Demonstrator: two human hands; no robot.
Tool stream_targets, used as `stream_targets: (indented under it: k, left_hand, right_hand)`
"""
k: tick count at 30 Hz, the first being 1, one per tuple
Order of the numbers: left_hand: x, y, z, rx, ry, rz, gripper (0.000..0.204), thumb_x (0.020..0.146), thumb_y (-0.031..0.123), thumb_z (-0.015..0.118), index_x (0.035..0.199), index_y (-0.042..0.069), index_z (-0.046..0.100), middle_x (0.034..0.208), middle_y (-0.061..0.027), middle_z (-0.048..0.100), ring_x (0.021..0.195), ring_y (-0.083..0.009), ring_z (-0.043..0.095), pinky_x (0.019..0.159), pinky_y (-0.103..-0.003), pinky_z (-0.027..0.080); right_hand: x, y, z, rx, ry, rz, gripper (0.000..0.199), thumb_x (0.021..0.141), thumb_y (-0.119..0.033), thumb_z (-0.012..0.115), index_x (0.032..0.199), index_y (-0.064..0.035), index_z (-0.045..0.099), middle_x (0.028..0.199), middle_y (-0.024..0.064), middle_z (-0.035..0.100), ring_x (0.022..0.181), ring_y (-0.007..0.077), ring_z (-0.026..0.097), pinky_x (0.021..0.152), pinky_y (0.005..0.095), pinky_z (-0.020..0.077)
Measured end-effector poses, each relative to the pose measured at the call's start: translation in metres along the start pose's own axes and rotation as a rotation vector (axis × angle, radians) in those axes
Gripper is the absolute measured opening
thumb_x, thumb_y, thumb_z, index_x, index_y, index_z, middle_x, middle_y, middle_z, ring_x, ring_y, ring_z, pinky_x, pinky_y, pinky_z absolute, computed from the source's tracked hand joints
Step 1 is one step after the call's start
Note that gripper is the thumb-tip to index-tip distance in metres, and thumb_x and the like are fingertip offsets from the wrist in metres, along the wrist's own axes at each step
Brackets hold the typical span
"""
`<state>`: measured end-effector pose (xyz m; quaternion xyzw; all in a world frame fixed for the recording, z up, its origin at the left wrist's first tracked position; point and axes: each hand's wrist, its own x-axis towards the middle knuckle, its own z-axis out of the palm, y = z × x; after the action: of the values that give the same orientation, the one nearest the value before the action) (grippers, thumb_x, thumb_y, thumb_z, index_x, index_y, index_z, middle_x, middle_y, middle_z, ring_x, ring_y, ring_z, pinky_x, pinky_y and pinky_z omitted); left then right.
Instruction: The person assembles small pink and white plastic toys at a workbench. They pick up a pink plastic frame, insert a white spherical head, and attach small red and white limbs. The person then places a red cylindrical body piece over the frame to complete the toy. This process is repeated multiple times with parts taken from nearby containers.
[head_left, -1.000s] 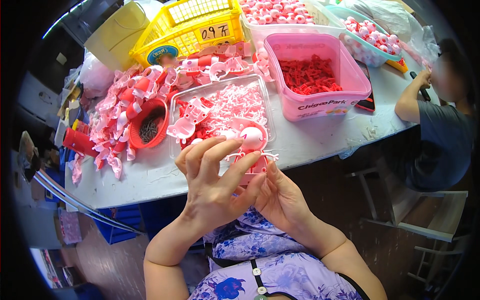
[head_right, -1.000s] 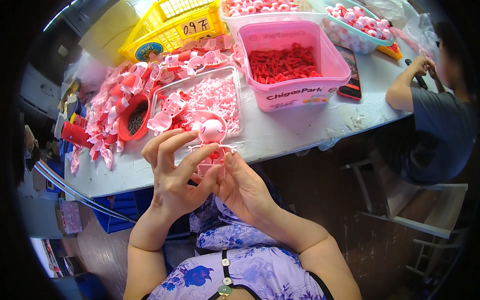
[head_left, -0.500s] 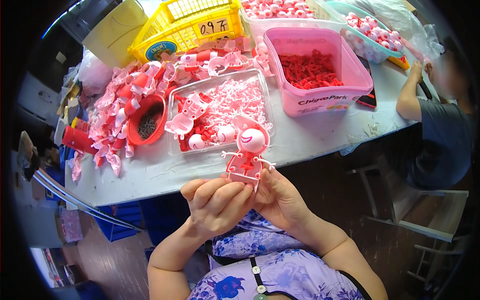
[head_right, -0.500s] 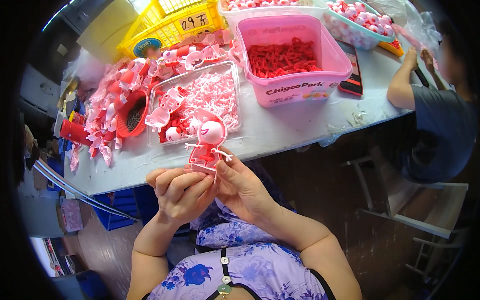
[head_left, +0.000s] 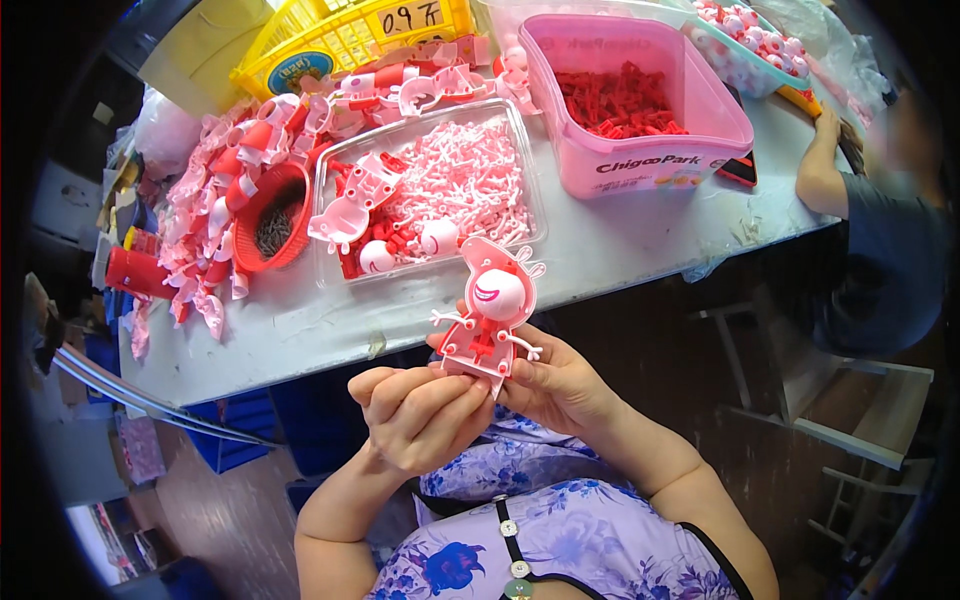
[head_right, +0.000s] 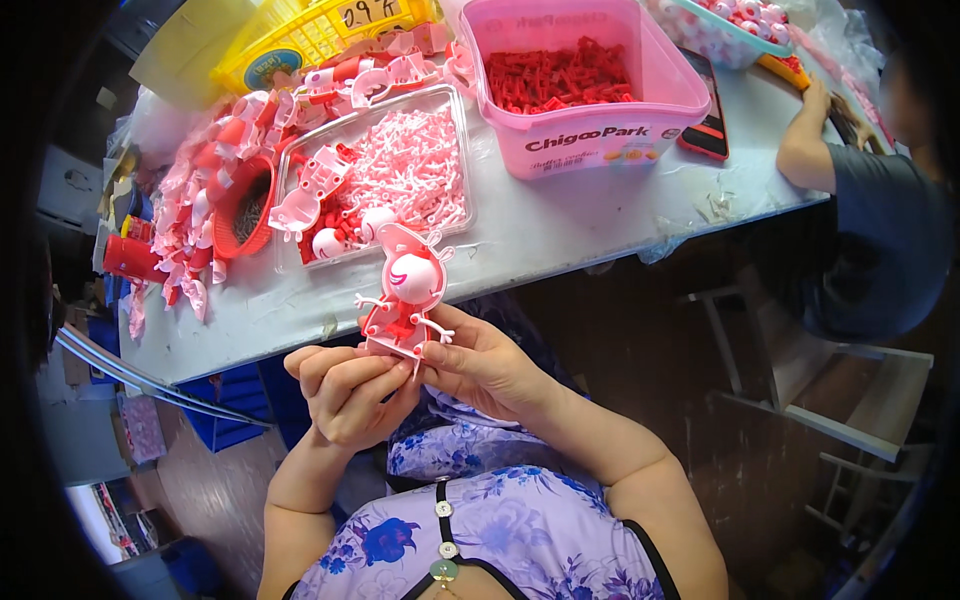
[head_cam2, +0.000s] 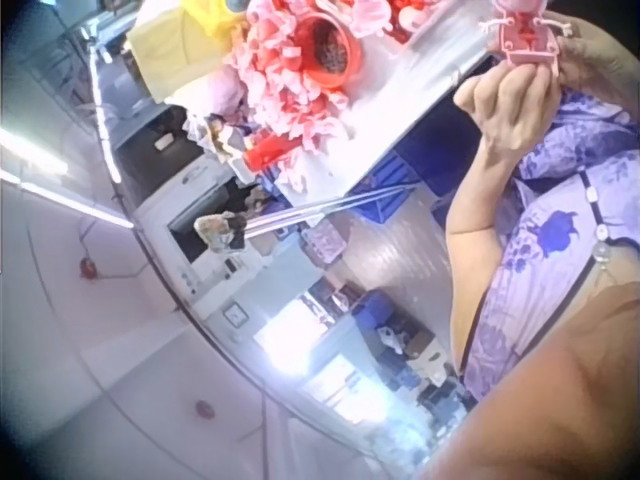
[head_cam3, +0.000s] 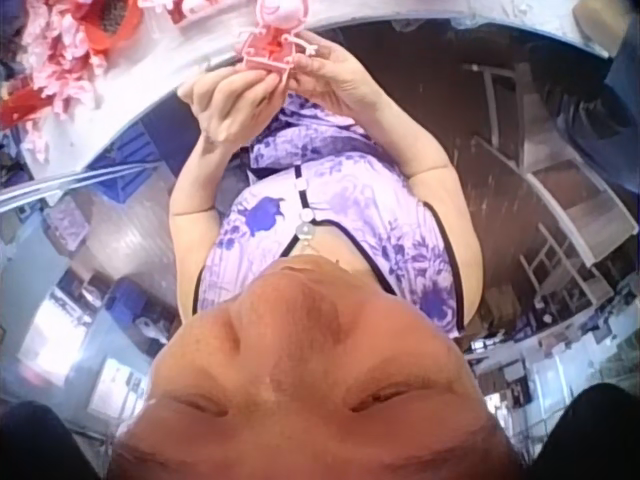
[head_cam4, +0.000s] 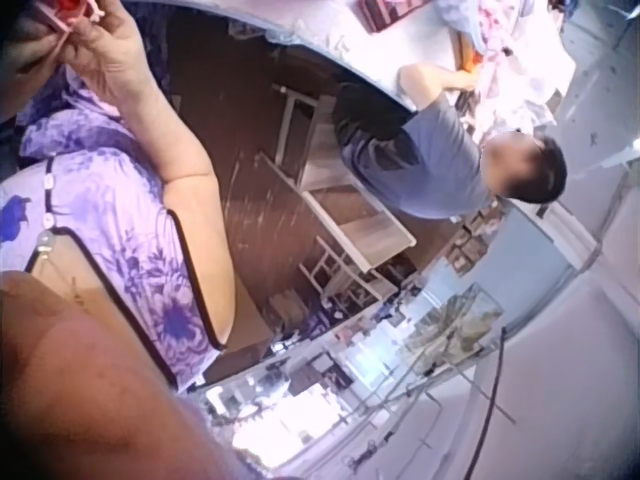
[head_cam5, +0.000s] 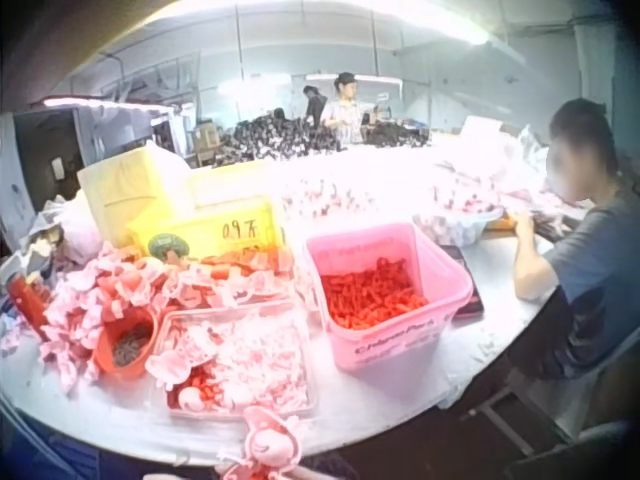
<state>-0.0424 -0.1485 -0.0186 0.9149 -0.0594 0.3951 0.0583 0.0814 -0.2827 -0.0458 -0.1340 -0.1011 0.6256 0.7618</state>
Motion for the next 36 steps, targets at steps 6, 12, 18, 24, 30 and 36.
stream_targets:
  k: [6, 12, 18, 24, 30, 36]
  left_hand:
    - [0.006, -0.003, -0.008, -0.085, -0.069, -0.088, 0.027, 0.064, 0.021, 0.084, 0.088, 0.019, 0.071, 0.094, 0.0073, 0.063, 0.086, -0.0117, 0.055, 0.076, -0.029, 0.035]
    - [0.029, -0.013, -0.018, -0.167, -0.122, -0.241, 0.032, 0.066, 0.010, 0.082, 0.095, 0.015, 0.070, 0.090, 0.0032, 0.062, 0.085, -0.0180, 0.054, 0.078, -0.033, 0.037]
    - [0.038, -0.015, -0.019, -0.191, -0.223, -0.276, 0.027, 0.068, 0.007, 0.078, 0.093, 0.012, 0.072, 0.087, -0.0002, 0.060, 0.087, -0.0209, 0.052, 0.077, -0.033, 0.040]
    - [0.036, -0.016, -0.018, -0.174, -0.234, -0.258, 0.030, 0.067, 0.008, 0.078, 0.096, 0.014, 0.071, 0.087, 0.0011, 0.059, 0.087, -0.0194, 0.053, 0.078, -0.034, 0.036]
    - [0.036, -0.019, -0.025, -0.236, -0.191, -0.274, 0.031, 0.067, 0.006, 0.078, 0.096, 0.014, 0.072, 0.088, 0.0011, 0.061, 0.086, -0.0196, 0.055, 0.080, -0.034, 0.039]
    - [0.011, -0.083, -0.050, -0.016, 0.098, -0.574, 0.016, 0.084, -0.003, 0.063, 0.099, -0.001, 0.068, 0.085, -0.0087, 0.061, 0.083, -0.0197, 0.055, 0.079, -0.029, 0.043]
  right_hand:
    - [0.002, 0.006, -0.007, -0.029, 0.050, -0.006, 0.069, 0.091, -0.019, 0.064, 0.145, 0.0000, 0.025, 0.142, 0.0228, 0.040, 0.131, 0.0290, 0.044, 0.110, 0.0407, 0.0368]
    - [0.005, 0.009, -0.010, 0.036, 0.043, -0.025, 0.059, 0.095, -0.008, 0.057, 0.145, -0.0024, 0.027, 0.134, 0.0147, 0.049, 0.121, 0.0201, 0.053, 0.105, 0.0341, 0.0445]
    - [0.002, 0.009, -0.010, 0.047, 0.031, -0.025, 0.060, 0.094, -0.009, 0.058, 0.145, -0.0028, 0.027, 0.132, 0.0124, 0.050, 0.119, 0.0193, 0.055, 0.105, 0.0362, 0.0446]
    - [0.003, 0.011, -0.010, 0.051, 0.029, -0.022, 0.058, 0.095, -0.010, 0.058, 0.144, -0.0027, 0.029, 0.134, 0.0126, 0.049, 0.122, 0.0206, 0.053, 0.106, 0.0379, 0.0435]
    - [0.004, 0.007, -0.006, -0.037, 0.061, -0.025, 0.061, 0.093, -0.015, 0.061, 0.143, 0.0002, 0.029, 0.137, 0.0172, 0.045, 0.126, 0.0283, 0.048, 0.107, 0.0435, 0.0412]
    - [0.006, -0.003, 0.003, -0.108, 0.058, -0.055, 0.079, 0.085, -0.026, 0.072, 0.143, 0.0023, 0.027, 0.139, 0.0274, 0.042, 0.127, 0.0404, 0.046, 0.105, 0.0464, 0.0429]
